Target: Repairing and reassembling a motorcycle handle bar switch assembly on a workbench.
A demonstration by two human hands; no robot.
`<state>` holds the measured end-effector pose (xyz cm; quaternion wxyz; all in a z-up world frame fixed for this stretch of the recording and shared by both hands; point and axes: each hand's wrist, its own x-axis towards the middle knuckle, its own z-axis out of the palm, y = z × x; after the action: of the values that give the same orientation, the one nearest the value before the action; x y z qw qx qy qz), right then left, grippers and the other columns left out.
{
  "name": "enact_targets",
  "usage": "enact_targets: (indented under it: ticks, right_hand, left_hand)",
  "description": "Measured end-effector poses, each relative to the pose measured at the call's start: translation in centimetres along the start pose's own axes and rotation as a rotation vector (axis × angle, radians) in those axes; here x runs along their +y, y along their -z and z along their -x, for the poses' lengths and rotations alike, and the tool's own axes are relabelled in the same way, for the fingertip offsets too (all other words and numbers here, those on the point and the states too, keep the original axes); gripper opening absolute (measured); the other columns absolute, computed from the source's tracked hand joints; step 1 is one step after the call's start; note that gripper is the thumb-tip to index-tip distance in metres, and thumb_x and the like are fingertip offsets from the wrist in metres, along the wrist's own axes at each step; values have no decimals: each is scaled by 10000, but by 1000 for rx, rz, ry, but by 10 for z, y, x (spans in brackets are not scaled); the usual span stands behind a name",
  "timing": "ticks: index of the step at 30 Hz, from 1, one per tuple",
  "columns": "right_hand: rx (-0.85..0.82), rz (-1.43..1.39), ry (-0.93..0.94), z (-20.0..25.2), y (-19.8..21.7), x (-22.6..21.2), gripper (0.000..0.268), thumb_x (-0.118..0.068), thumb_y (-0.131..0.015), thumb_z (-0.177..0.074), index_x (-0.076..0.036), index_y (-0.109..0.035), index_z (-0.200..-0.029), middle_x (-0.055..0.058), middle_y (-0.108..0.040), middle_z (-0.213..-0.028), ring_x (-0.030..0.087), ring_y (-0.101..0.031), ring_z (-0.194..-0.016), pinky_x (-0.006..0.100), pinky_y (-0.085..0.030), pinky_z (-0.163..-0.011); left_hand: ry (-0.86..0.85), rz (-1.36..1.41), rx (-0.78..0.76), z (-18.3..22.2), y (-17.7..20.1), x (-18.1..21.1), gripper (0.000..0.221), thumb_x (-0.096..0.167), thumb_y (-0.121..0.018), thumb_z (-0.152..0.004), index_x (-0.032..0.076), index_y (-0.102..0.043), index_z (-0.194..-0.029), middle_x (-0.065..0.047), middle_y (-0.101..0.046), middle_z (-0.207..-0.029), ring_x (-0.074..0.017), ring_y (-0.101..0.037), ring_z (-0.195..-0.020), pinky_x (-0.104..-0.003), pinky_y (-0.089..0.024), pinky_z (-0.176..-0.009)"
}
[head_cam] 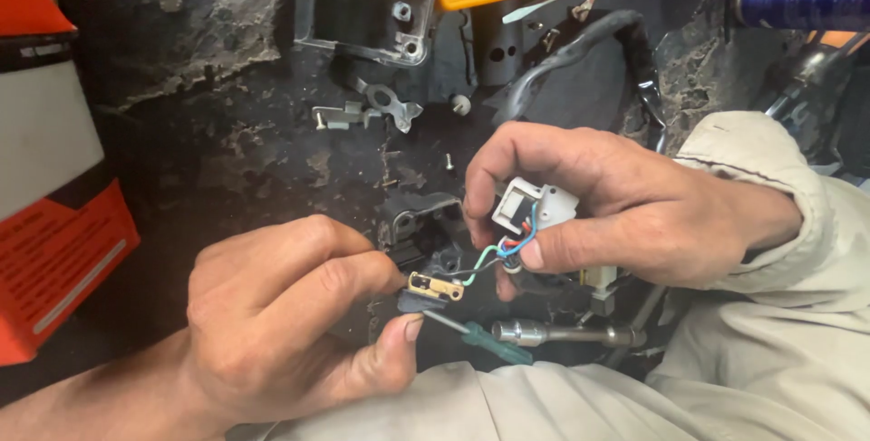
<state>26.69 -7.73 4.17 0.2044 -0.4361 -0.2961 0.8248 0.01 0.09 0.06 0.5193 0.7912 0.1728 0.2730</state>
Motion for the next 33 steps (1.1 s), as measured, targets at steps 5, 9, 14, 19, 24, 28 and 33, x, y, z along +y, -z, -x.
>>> enact_targets:
  ticks: [5,9,14,19,24,28,33]
  right_hand:
    - [-4,180,95,-4,-1,1,257,-97,-624,-934,-9,-561,-1168,59,-667,-1114,128,-672,-981,290,-564,-841]
    - [78,458,319,-11,-11,-1,201,-84,-705,-863,-18,-613,-1028,79,-674,-1040,177,-711,-914,307,-590,-787]
    - [167,772,559,-22,-26,5,201,-58,-794,-805,-10,-688,-969,112,-686,-954,207,-720,-790,288,-577,-650]
    - [251,925,694,-21,-29,12,216,-37,-834,-779,-7,-705,-950,103,-692,-901,202,-709,-672,283,-558,-556]
    - [209,966,855,-24,-27,13,197,28,-795,-770,43,-696,-939,141,-674,-863,243,-713,-661,319,-574,-552]
    - [167,990,918,-26,-27,12,188,54,-767,-778,66,-686,-947,160,-664,-859,262,-713,-665,332,-580,-559]
    - [203,968,890,-29,-33,12,212,53,-748,-763,62,-680,-963,169,-680,-882,261,-729,-690,319,-600,-585]
  left_hand:
    - [-82,-37,-8,-3,6,-2,224,177,-821,-771,8,-680,-813,-74,-633,-692,-195,-641,-557,-319,-496,-482]
    - [-235,-119,-6,-4,14,-5,195,123,-823,-754,-8,-695,-822,-78,-627,-679,-183,-609,-528,-306,-464,-455]
    - [-344,-167,11,2,18,-7,184,110,-831,-793,-17,-708,-842,-60,-644,-688,-137,-571,-509,-268,-383,-422]
    - [-411,-166,10,2,18,-7,161,73,-823,-792,-23,-718,-867,-47,-641,-691,-109,-542,-503,-248,-333,-419]
    - [-415,-190,-7,4,20,-5,143,55,-811,-793,-9,-733,-895,-40,-660,-724,-88,-545,-520,-239,-325,-425]
    - [-400,-173,-31,4,20,-5,195,73,-782,-743,-11,-749,-916,-58,-688,-748,-96,-559,-529,-253,-324,-426]
    - [-412,-226,17,5,20,-5,144,56,-822,-808,-14,-726,-889,-45,-670,-737,-95,-566,-531,-239,-341,-437]
